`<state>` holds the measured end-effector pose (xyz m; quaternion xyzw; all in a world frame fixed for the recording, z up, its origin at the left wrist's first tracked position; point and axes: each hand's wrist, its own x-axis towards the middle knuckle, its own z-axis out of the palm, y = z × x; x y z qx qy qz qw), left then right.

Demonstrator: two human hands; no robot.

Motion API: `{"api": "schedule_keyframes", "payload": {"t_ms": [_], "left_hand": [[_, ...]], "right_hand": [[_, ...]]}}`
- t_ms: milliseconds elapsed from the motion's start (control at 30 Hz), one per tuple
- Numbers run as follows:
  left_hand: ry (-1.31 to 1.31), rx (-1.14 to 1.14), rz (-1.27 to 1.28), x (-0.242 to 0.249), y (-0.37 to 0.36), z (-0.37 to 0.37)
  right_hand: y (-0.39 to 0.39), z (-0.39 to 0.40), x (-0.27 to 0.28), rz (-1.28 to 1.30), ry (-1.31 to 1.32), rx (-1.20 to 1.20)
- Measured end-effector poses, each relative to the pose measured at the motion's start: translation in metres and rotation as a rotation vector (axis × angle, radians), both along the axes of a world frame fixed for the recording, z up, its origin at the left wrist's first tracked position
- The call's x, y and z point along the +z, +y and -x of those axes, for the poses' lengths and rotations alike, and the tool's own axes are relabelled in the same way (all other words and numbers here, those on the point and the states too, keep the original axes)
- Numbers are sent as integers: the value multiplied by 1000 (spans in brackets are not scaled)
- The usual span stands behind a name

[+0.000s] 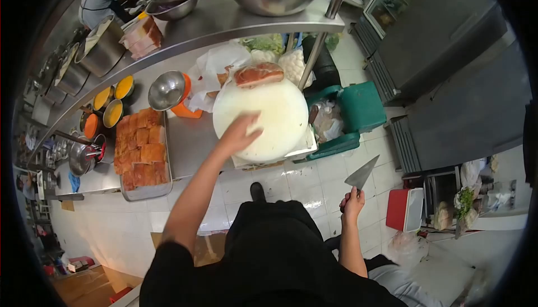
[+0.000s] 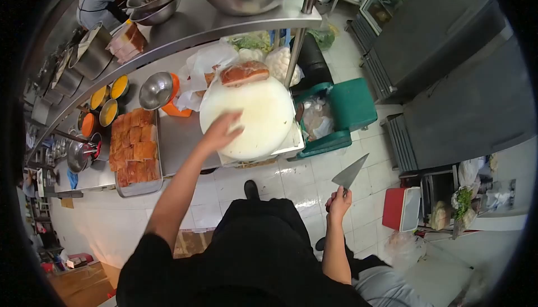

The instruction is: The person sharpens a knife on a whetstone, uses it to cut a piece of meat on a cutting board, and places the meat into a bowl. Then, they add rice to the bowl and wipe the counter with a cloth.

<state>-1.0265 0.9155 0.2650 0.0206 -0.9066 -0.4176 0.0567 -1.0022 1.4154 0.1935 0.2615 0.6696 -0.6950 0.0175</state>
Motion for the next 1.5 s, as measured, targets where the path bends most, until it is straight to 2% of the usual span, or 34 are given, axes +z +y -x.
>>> {"api": "schedule_keyframes", "payload": {"t_ms": [33, 100, 200, 267, 300, 333, 367, 433, 500, 533, 633, 700, 733, 767, 833, 867, 1000, 1067, 1100, 1167, 1200, 1300, 1400, 1500], "left_hand": [[54, 13, 154, 16, -4, 51], [218, 77, 460, -2, -23, 145], [-33, 178, 716, -5, -35, 214], [-237, 103, 703, 9, -41, 242], [-348, 69, 690, 16, -42, 246], [-362, -33, 630, 21, -40, 243], [-371, -125, 573, 29, -41, 239], [-239, -403, 633, 8, -45, 224], [130, -630, 846, -14, -50, 169], [350, -665, 943, 4, -48, 129], [-155, -542, 874, 67, -46, 56], [-81, -167, 465, 45, -38, 45], [-41, 16, 263, 34, -33, 37], [-132, 136, 305, 30, -19, 35], [-299, 372, 380, 24, 17, 51], [-328, 359, 419, 26, 24, 58], [-185, 340, 467, 16, 22, 40], [-107, 351, 449, 24, 19, 23], [-42, 419, 331, 15, 10, 14], [96, 538, 95, -16, -16, -3], [84, 640, 7, -34, -16, -9], [-31, 640, -34, -25, -9, -8], [82, 643, -100, -26, -12, -9], [79, 646, -205, -45, -22, -16]], "right_hand": [[-11, 12, 21, -7, 37, 8], [-32, 29, 64, -18, 104, 25], [-46, 34, 107, -127, 187, 174], [-43, 41, 111, -236, 178, 350], [-35, 42, 108, -292, 168, 447], [-15, 52, 76, -489, 373, 531], [-25, 59, 108, -581, 354, 646], [-21, 82, 122, -621, 269, 860], [-21, 110, 129, -630, 317, 986], [-21, 125, 132, -632, 324, 1056], [-31, 172, 120, -596, 327, 1240], [-61, 196, 115, -570, 275, 1326], [-79, 203, 111, -499, 353, 1315], [-99, 211, 106, -431, 435, 1299], [-135, 224, 90, -386, 382, 1331], [-149, 228, 89, -367, 348, 1346], [-179, 239, 116, -687, 424, 1447], [-178, 244, 110, -596, 465, 1397], [-179, 243, 107, -551, 481, 1368], [-201, 229, 155, -623, 495, 1386], [-212, 221, 170, -622, 526, 1401], [-241, 207, 189, -685, 610, 1490], [-257, 196, 200, -775, 579, 1588], [-258, 188, 204, -812, 554, 1617]]}}
